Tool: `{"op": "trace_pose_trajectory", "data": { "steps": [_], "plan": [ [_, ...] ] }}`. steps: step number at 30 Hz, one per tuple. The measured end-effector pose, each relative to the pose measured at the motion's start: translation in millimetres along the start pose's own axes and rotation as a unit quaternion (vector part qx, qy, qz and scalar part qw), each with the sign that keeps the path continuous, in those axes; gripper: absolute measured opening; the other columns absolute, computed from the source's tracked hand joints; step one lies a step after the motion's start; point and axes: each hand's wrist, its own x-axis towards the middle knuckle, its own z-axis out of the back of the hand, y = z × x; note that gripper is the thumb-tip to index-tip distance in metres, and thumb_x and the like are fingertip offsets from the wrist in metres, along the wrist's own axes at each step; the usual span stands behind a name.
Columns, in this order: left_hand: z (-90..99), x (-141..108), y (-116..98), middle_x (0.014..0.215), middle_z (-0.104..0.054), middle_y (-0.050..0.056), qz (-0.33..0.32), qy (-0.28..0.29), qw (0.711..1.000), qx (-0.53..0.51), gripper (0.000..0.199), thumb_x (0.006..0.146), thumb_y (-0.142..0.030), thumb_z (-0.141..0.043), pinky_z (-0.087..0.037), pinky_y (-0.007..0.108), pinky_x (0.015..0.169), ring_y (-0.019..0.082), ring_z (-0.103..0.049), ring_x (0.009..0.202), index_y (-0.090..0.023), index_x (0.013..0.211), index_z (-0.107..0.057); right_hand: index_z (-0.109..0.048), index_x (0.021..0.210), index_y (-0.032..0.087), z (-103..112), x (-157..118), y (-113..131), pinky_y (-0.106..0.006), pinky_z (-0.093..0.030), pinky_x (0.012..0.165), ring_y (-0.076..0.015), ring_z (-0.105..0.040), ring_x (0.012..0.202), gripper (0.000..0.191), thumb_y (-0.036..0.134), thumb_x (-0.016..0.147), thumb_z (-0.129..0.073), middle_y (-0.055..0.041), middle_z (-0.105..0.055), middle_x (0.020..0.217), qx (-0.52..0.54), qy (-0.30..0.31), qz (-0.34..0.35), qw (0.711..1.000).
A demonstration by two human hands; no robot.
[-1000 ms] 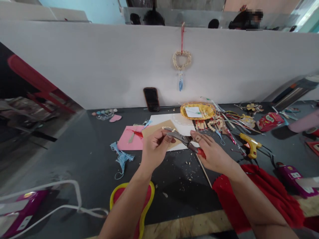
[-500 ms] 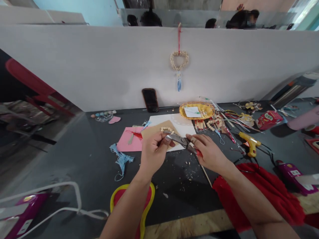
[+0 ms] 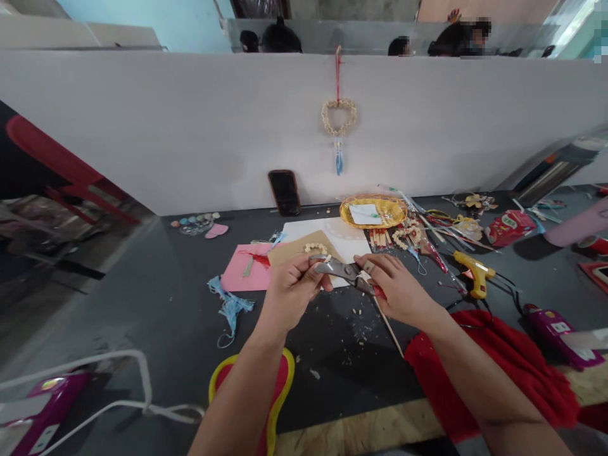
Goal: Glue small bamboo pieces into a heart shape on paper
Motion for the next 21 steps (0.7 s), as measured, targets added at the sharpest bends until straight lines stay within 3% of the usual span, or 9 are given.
{"op": "trace_pose_trajectory", "data": {
  "steps": [8,13,16,21],
  "plan": [
    [-2.3,-0.8,-0.9,0.058,-0.060,0.001,0.018,-0.004,1.000,-0.017,0.030,0.085,-0.038,-0.062,-0.021,0.020,0.040,0.003,-0.032,0.040,-0.014,0.067,-0.060,-0.042,0.141,0.015,-4.3,-1.4,-2.6,-0.048,-0.050,0.093,-0.0280,-0.054,0.112,0.065,0.005,0.078,-0.050,-0.0158,-0.059,0.125,0.008,0.009,-0.006,1.000],
    [-6.0,1.1,-6.8,0.063,-0.061,0.002,-0.015,-0.010,0.999,0.047,0.027,0.085,-0.039,-0.062,-0.033,0.020,0.044,0.006,-0.042,0.047,-0.014,0.076,-0.064,-0.044,0.140,0.016,-1.8,0.3,-7.9,-0.048,-0.049,0.094,-0.0281,-0.054,0.113,0.067,0.003,0.074,-0.050,-0.0145,-0.058,0.126,-0.027,-0.010,-0.007,1.000],
    [-9.0,2.3,-7.9,0.067,-0.063,0.002,-0.049,-0.042,0.994,0.092,0.020,0.081,-0.034,-0.066,-0.041,0.022,0.049,0.009,-0.049,0.052,-0.015,0.085,-0.067,-0.044,0.139,0.016,0.0,0.7,-8.5,-0.049,-0.048,0.096,-0.0289,-0.052,0.115,0.068,0.002,0.073,-0.049,-0.0150,-0.057,0.127,-0.048,-0.027,-0.012,0.998],
    [-12.8,-1.0,-5.9,0.073,-0.066,0.004,-0.101,-0.105,0.972,0.186,0.020,0.085,-0.027,-0.057,-0.039,0.022,0.049,0.010,-0.051,0.055,-0.016,0.075,-0.070,-0.039,0.142,0.016,3.0,-0.9,-4.9,-0.050,-0.046,0.099,-0.0282,-0.050,0.118,0.069,0.003,0.075,-0.047,-0.0154,-0.055,0.130,-0.022,-0.019,-0.018,0.999]
  ]
}}
